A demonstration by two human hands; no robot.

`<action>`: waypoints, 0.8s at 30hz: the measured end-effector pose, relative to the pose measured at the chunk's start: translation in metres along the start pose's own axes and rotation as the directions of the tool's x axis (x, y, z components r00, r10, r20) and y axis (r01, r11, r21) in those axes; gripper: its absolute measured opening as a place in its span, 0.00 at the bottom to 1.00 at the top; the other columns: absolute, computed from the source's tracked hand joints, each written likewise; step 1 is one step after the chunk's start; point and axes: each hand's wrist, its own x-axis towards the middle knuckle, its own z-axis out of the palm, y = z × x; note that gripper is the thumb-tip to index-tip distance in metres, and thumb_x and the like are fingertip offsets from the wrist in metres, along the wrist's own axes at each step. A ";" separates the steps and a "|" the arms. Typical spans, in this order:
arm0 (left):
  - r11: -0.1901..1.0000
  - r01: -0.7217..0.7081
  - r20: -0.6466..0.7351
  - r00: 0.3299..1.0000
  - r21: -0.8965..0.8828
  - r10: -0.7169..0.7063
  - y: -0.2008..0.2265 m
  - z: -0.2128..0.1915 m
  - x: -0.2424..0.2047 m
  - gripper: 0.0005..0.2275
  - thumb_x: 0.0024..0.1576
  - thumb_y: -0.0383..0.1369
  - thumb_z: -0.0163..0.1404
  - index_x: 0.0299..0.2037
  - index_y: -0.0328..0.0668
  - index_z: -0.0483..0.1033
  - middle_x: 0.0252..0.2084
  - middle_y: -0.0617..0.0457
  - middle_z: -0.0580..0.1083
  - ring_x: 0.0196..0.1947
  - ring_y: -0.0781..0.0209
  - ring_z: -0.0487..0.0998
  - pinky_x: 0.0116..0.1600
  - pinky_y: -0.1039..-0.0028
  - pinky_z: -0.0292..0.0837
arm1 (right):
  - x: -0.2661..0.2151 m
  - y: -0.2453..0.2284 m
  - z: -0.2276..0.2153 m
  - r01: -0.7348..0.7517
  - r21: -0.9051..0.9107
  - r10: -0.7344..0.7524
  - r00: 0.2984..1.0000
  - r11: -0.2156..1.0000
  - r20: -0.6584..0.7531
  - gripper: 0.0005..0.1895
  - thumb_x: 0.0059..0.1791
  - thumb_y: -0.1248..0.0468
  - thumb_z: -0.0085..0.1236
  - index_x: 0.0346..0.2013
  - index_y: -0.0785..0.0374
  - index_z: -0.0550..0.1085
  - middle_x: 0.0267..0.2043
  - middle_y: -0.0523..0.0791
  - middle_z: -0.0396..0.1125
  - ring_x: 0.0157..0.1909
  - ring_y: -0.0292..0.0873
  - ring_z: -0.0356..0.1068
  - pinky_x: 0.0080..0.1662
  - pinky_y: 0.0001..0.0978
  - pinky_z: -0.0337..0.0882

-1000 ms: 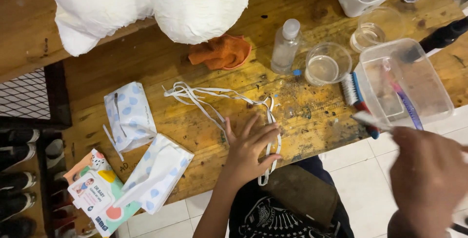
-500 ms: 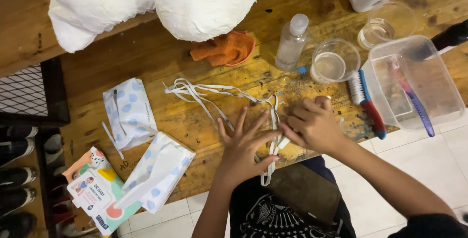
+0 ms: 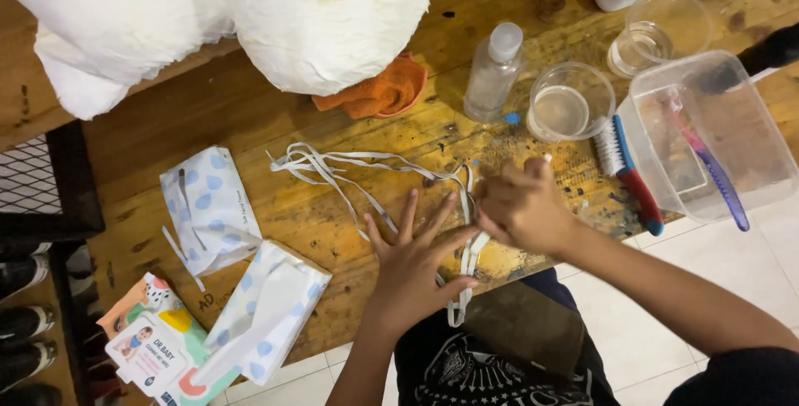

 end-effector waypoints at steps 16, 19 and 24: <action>0.995 -0.030 -0.023 0.999 0.092 0.033 -0.005 0.006 -0.001 0.35 0.53 0.59 0.56 0.72 0.76 0.59 0.79 0.65 0.40 0.77 0.42 0.26 0.59 0.19 0.10 | -0.001 0.007 0.000 -0.014 -0.090 0.011 0.999 0.996 -0.034 0.23 0.55 0.64 0.45 0.13 0.55 0.65 0.12 0.33 0.55 0.26 0.39 0.63 0.25 0.32 0.56; 1.000 -0.002 0.003 1.000 0.019 0.002 0.002 -0.003 0.001 0.27 0.54 0.59 0.49 0.64 0.70 0.71 0.78 0.64 0.43 0.77 0.42 0.28 0.58 0.17 0.12 | -0.015 -0.008 0.007 0.077 -0.008 -0.077 0.997 0.997 -0.001 0.23 0.56 0.56 0.49 0.17 0.56 0.68 0.20 0.40 0.63 0.37 0.43 0.59 0.43 0.41 0.49; 0.997 -0.022 -0.017 1.000 0.076 0.024 -0.004 0.005 -0.001 0.32 0.53 0.60 0.53 0.70 0.76 0.62 0.79 0.64 0.40 0.77 0.42 0.26 0.59 0.20 0.08 | 0.010 -0.003 -0.005 0.000 0.100 0.007 0.998 0.995 -0.067 0.24 0.55 0.68 0.43 0.13 0.56 0.67 0.13 0.33 0.60 0.16 0.37 0.65 0.16 0.24 0.59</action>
